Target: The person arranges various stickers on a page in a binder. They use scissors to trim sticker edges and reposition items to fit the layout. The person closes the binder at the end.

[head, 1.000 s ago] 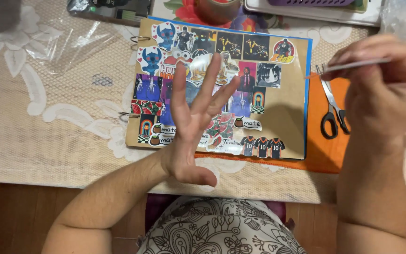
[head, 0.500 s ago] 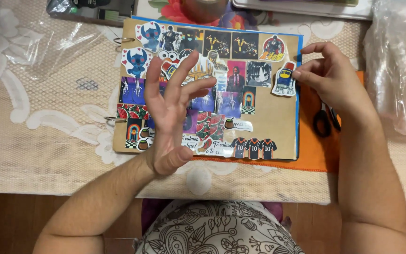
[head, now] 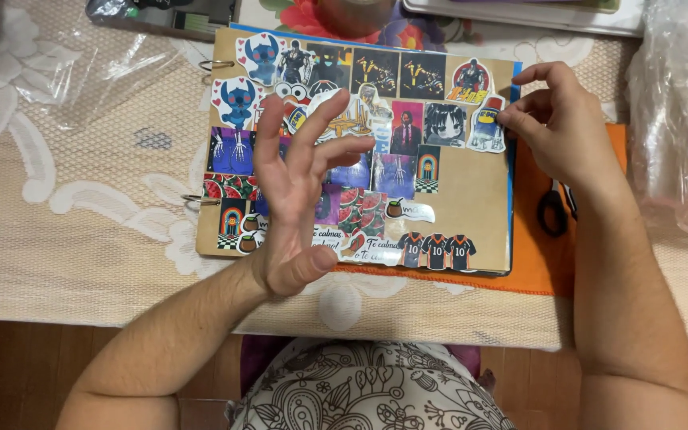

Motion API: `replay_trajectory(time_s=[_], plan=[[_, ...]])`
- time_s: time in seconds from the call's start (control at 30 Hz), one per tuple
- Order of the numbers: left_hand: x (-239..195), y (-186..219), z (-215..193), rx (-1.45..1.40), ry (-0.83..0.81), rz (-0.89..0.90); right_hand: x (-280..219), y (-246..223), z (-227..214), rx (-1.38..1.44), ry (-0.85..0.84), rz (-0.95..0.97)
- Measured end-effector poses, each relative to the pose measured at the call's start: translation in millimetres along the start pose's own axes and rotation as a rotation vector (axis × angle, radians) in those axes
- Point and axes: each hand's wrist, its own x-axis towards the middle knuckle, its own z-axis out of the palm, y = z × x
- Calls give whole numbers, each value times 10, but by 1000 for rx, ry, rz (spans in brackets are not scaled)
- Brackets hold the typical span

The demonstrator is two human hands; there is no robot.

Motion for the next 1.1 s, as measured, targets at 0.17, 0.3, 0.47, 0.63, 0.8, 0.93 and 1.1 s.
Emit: replay_trajectory(time_s=[0.17, 0.3, 0.47, 0.63, 0.8, 0.93, 1.1], plan=[[1, 19, -2, 16, -19, -13, -18, -26, 71, -208, 67, -86], [0, 17, -2, 17, -24, -12, -71, -92, 174, -358, 143, -206], [1, 8, -10, -2, -20, -14, -125, 99, 306, -716, 296, -369], [91, 26, -11, -241, 10, -140, -226, 47, 305, -854, 149, -440], [183, 75, -27, -668, -7, -398, -265, -24, 327, -896, 36, -327], [188, 65, -21, -655, -25, -410, -372, -360, 327, -979, 244, -425], [145, 54, 33, -486, -84, -391, -559, -809, 339, -598, 567, -1191]])
